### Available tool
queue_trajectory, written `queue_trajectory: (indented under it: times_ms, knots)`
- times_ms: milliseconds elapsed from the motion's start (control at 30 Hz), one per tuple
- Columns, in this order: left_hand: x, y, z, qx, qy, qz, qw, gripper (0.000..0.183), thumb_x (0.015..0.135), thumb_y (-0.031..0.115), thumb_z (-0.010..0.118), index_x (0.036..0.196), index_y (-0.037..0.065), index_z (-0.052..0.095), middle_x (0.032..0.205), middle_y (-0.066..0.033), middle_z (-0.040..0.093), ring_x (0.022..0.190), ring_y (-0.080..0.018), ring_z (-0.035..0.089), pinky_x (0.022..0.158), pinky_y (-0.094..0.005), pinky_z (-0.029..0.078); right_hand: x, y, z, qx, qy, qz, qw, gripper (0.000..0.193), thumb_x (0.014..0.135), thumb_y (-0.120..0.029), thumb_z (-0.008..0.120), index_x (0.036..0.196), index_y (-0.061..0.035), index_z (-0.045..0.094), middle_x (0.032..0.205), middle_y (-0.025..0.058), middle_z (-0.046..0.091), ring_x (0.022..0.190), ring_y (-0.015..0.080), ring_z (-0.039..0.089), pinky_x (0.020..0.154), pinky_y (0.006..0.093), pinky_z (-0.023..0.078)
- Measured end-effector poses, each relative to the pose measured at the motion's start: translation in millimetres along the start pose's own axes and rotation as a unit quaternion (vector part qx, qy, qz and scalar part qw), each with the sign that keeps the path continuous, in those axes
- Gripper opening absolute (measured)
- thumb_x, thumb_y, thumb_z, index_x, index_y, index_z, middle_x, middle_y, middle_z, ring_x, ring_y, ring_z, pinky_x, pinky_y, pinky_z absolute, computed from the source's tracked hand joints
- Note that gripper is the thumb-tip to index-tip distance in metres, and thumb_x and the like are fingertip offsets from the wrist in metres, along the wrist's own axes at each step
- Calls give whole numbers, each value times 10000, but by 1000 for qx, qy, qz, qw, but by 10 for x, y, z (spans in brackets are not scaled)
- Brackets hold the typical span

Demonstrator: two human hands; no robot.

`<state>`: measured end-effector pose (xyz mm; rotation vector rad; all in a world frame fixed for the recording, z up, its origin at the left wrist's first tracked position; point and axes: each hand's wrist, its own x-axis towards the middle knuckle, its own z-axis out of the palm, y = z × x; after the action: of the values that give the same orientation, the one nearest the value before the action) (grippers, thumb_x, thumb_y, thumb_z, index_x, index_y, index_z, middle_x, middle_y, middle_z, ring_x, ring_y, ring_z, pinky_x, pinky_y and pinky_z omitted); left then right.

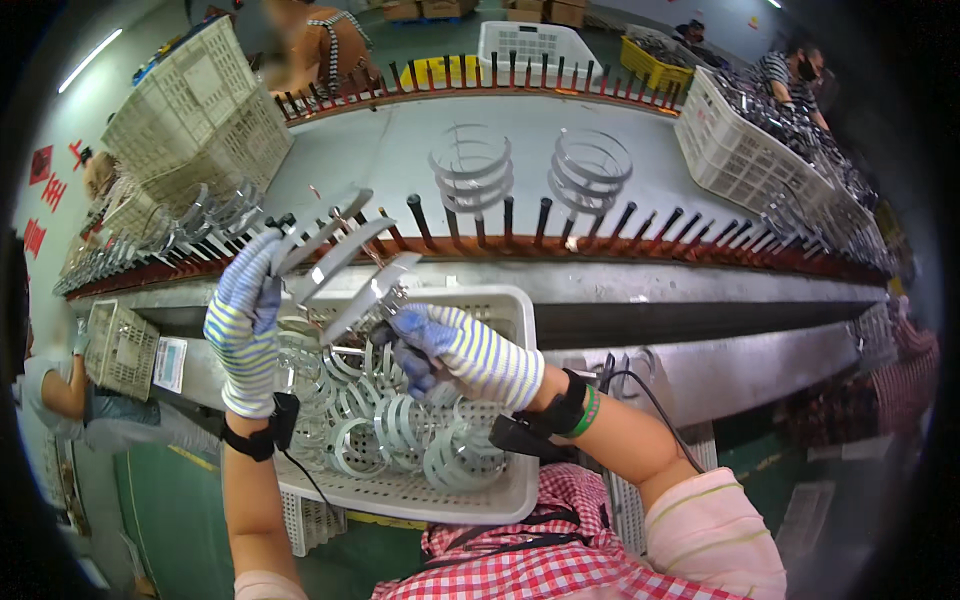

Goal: The person picks up metal rings from a white basket and places them onto the pegs of a conveyor belt, then removes processed rings from the pegs and places them back into the basket.

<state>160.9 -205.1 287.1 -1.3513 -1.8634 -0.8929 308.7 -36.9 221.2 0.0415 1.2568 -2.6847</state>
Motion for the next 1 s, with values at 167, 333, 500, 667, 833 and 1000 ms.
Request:
queue_trajectory:
  times_ms: [167, 333, 500, 667, 833, 1000]
  knots:
    - [-232, 192, -136, -250, 103, -258, 927, 501, 818, -41, 448, 1310, 33, 382, 1117, -49, 522, 821, -83, 517, 697, -191, 415, 33, 56, 235, -85, 71, -162, 981, 347, 925, -299, 459, 1071, 5, 540, 699, 3, 540, 632, 62, 470, 588, 195, 390]
    - [-746, 660, -165, -360, -149, -393, 833, 299, 825, 46, 573, 1116, 25, 507, 967, -11, 582, 734, -67, 535, 638, -211, 448, 299, 121, 585, -279, 103, -217, 930, 300, 873, -235, 510, 1036, 10, 569, 873, 103, 586, 785, 190, 541, 721, 313, 437]
    - [-630, 265, -483, -422, -109, -437, 787, 148, 873, 141, 561, 978, 38, 571, 819, -35, 607, 670, -128, 593, 602, -260, 500, 699, 159, 850, -409, 44, -304, 860, 329, 832, -324, 537, 970, -35, 612, 929, 233, 554, 890, 377, 520, 788, 420, 417]
    - [-546, -585, -160, -457, -108, -468, 749, 205, 890, 158, 537, 1052, 33, 533, 1024, -110, 592, 885, -196, 607, 796, -311, 516, 702, 885, -21, -682, 99, -90, 719, 365, 860, -367, 482, 986, -37, 575, 920, 204, 603, 851, 377, 576, 754, 444, 454]
    - [-611, -1409, 1141, -562, -145, -430, 691, 231, 869, 168, 575, 1049, 26, 545, 972, -96, 605, 863, -188, 609, 804, -306, 514, 285, 1349, -228, -627, 79, 35, 774, 341, 863, -330, 488, 969, -21, 584, 925, 211, 609, 844, 389, 579, 744, 442, 460]
    - [-650, -2056, 2503, -334, -115, -280, 893, 228, 855, 166, 580, 1030, 22, 604, 961, -27, 610, 841, -107, 534, 761, -241, 444, -1, 1322, -169, -539, 127, -61, 830, 266, 838, -260, 527, 912, -15, 598, 883, 210, 599, 805, 387, 570, 715, 410, 466]
